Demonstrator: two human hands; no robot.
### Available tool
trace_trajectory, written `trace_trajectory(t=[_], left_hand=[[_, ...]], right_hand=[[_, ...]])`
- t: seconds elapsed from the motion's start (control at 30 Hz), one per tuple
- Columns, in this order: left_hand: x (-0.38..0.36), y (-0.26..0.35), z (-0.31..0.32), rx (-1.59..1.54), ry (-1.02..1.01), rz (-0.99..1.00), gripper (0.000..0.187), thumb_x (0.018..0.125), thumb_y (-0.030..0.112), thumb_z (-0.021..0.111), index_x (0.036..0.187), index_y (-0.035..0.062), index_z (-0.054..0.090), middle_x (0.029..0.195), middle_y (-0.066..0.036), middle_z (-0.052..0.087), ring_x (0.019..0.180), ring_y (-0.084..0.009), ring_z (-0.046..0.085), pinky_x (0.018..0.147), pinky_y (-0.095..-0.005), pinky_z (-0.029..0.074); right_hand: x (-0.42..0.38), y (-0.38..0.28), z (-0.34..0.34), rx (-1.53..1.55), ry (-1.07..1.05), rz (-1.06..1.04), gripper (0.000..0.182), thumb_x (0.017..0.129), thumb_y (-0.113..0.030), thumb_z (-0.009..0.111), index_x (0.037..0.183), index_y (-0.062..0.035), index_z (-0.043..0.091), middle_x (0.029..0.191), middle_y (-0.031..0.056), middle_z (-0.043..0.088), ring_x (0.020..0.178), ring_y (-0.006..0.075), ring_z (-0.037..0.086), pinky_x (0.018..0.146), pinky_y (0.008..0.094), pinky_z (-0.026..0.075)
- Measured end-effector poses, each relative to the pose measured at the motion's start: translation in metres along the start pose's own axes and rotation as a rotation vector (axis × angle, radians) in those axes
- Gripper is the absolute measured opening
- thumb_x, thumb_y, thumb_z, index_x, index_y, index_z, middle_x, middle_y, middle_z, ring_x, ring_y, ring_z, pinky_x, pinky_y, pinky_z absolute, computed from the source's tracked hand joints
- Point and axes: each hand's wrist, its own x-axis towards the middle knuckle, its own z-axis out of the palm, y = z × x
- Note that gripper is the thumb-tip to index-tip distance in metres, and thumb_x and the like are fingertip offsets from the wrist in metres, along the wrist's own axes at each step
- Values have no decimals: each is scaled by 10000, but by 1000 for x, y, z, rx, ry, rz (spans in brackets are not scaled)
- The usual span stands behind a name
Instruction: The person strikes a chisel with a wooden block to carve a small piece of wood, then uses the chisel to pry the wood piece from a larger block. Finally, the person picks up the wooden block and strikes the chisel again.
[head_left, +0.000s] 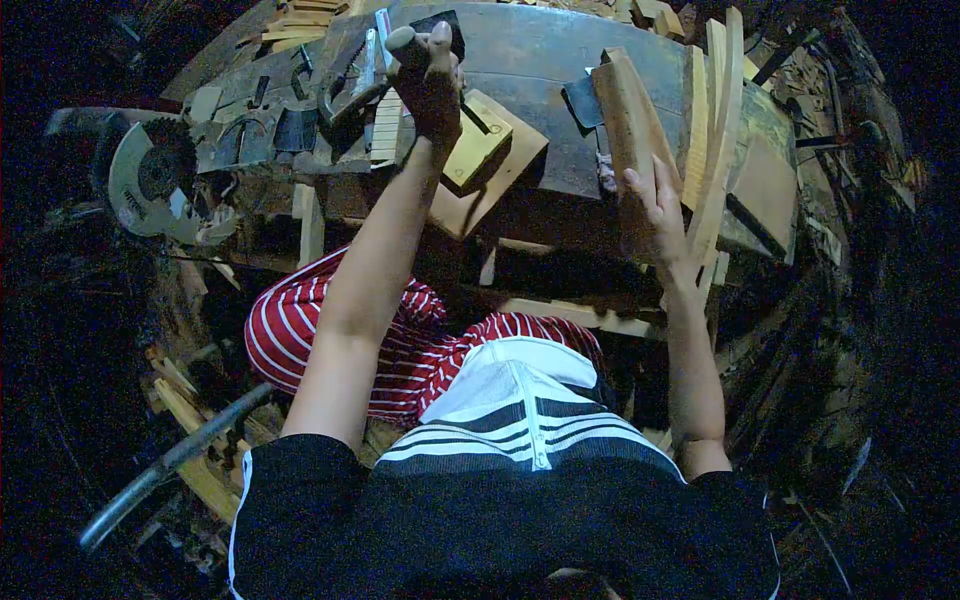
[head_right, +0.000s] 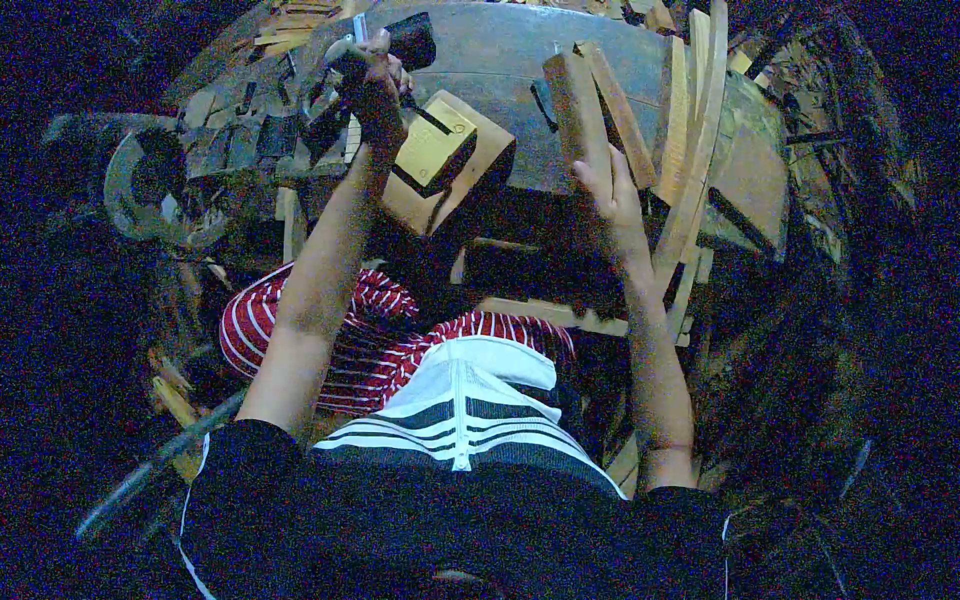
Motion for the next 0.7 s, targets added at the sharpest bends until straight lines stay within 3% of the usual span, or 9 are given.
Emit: trace_trajectory(t=[0.27,0.3,0.33,0.4,0.43,0.53,0.6,0.67,0.7], left_hand=[[-9,2,9,-44,-141,-102,326,824,373,693,751,106,521,514,29,457,375,-71,459,361,-215,364],[3,-1,-10,-19,-448,-171,278,902,385,552,981,118,542,745,-68,560,598,-177,545,516,-328,455],[2,-16,-14,-19,-446,-173,278,902,385,552,981,118,542,745,-68,560,598,-177,545,516,-328,455],[-10,-8,6,568,-278,-17,203,887,306,608,942,117,559,674,-39,550,544,-138,537,487,-281,447],[-10,-17,3,534,-257,44,142,866,225,650,870,116,560,633,-6,540,505,-96,526,462,-241,433],[-17,-15,-4,334,-215,-7,180,854,242,666,820,117,541,653,1,546,514,-83,527,464,-250,430],[-20,10,6,243,-156,13,202,848,247,669,788,112,532,661,-1,549,506,-74,515,457,-249,423],[-20,33,11,494,-71,-280,200,861,275,649,806,120,534,664,3,553,521,-82,518,456,-253,413],[-18,31,9,391,-57,-301,187,866,274,639,804,138,527,633,28,522,516,-84,499,456,-255,400]], right_hand=[[2,2,17,99,-10,-13,499,920,-362,551,1284,-44,423,982,31,550,828,81,493,731,220,413],[4,6,18,87,-9,-55,499,919,-365,553,1281,-48,423,959,24,547,807,76,489,709,217,412],[4,8,18,87,-11,-53,499,919,-365,553,1281,-48,423,959,24,547,807,76,489,709,217,412],[5,10,16,-1,-30,-72,507,912,-372,560,1281,-52,423,916,14,529,755,72,484,656,217,406],[5,10,17,-1,-29,-71,507,912,-372,560,1281,-52,423,916,14,529,755,72,484,656,217,406],[2,12,17,44,-30,-76,512,905,-375,569,1279,-56,423,877,2,507,709,67,470,610,218,392],[-1,12,16,-10,12,-30,525,900,-348,556,1279,-4,439,1173,115,534,1036,190,520,912,315,400],[-3,9,16,35,-3,23,535,897,-362,556,1278,-6,439,1136,112,549,1002,188,532,895,311,408],[-4,8,17,74,-20,71,544,893,-375,555,1278,-7,440,1099,108,564,968,186,543,879,306,417]])
